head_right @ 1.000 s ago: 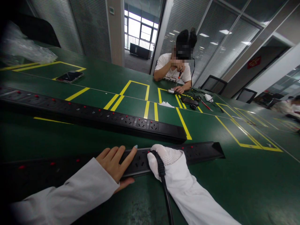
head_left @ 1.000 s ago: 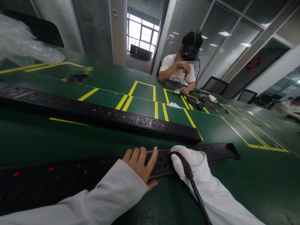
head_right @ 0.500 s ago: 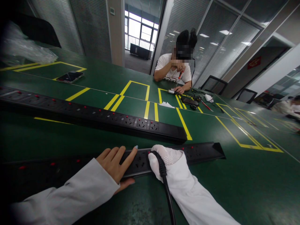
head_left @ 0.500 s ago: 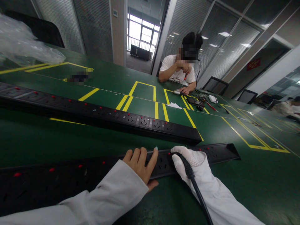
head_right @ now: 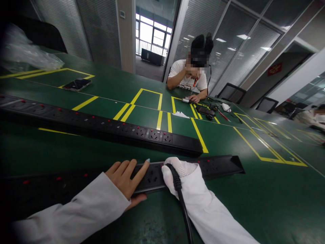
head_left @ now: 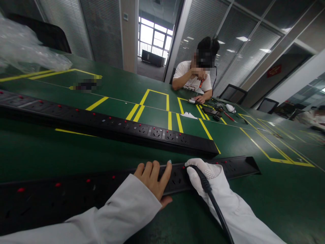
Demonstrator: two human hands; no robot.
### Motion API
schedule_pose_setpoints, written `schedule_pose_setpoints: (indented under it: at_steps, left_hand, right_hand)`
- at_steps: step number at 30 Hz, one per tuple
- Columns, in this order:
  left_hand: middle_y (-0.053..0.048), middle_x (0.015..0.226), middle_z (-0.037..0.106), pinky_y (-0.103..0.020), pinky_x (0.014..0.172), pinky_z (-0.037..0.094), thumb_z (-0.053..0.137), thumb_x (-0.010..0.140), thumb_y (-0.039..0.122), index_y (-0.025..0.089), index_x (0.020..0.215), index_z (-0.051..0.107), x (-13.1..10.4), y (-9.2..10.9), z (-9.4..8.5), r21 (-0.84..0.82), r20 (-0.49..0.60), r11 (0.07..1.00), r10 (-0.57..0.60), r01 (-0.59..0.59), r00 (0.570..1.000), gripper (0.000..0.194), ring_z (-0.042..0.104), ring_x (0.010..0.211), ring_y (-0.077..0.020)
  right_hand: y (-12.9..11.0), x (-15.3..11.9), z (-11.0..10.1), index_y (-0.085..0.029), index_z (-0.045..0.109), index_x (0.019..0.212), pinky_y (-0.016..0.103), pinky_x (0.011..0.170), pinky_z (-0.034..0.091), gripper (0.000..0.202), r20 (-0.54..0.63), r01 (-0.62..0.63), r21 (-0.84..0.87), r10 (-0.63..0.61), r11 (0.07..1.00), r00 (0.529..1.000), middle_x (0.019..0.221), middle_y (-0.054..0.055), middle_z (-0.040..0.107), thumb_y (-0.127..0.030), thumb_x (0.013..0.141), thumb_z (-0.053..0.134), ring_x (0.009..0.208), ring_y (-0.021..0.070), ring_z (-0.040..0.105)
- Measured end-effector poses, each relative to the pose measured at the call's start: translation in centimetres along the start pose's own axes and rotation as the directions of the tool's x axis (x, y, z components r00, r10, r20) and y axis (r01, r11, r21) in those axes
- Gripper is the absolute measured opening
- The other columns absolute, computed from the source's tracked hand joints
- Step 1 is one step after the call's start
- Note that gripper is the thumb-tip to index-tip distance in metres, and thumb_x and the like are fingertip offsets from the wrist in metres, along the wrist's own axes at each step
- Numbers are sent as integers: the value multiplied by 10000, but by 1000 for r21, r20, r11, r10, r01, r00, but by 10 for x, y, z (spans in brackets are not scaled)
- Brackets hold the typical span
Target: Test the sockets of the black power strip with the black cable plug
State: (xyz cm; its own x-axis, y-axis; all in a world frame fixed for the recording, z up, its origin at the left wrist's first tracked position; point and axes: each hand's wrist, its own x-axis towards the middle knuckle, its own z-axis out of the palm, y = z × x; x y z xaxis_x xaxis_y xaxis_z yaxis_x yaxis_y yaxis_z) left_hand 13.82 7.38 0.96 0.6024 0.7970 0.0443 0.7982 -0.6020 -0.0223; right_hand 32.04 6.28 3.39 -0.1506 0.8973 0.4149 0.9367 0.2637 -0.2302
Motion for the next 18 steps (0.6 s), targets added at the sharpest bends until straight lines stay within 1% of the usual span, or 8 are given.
schedule_pose_setpoints:
  at_steps: [3, 10, 14, 18]
  left_hand:
    - [-208, 1089, 469, -439, 737, 318, 558, 613, 538, 187, 1264, 293, 0, 0, 1, 5, -6, 1000, 1, -1, 1000, 785, 466, 895, -328]
    - [-195, 1098, 466, -435, 743, 314, 543, 618, 550, 196, 1267, 284, 1, 0, 2, 23, -4, 1000, -6, 6, 1000, 784, 465, 897, -317]
    - [-196, 1089, 469, -436, 736, 315, 535, 613, 563, 192, 1269, 278, 1, 0, 3, 29, -3, 1000, -4, 4, 1000, 797, 464, 894, -321]
    - [-192, 1091, 467, -432, 738, 311, 524, 611, 577, 200, 1269, 276, 1, 0, 5, 30, -14, 1000, -9, 9, 1000, 798, 462, 890, -316]
  right_hand:
    - [0, -5, 3, -207, 576, 825, 182, 562, 395, 214, -56, 37, 8, -37, 999, 998, 651, -20, 587, -329, 732, 427, 569, 72, 548]
    - [-1, -6, 4, -213, 570, 823, 212, 569, 390, 221, -14, 33, -78, -34, 996, 999, 637, -19, 586, -347, 728, 422, 562, 97, 549]
    - [-2, -2, 0, -215, 566, 810, 182, 491, 354, 251, 48, -14, -126, 21, 992, 999, 564, -19, 555, -390, 735, 402, 474, 76, 510]
    - [-1, 5, -3, -226, 571, 752, 155, 401, 269, 276, 139, -75, -123, 92, 990, 986, 415, -47, 465, -456, 712, 425, 349, 44, 399]
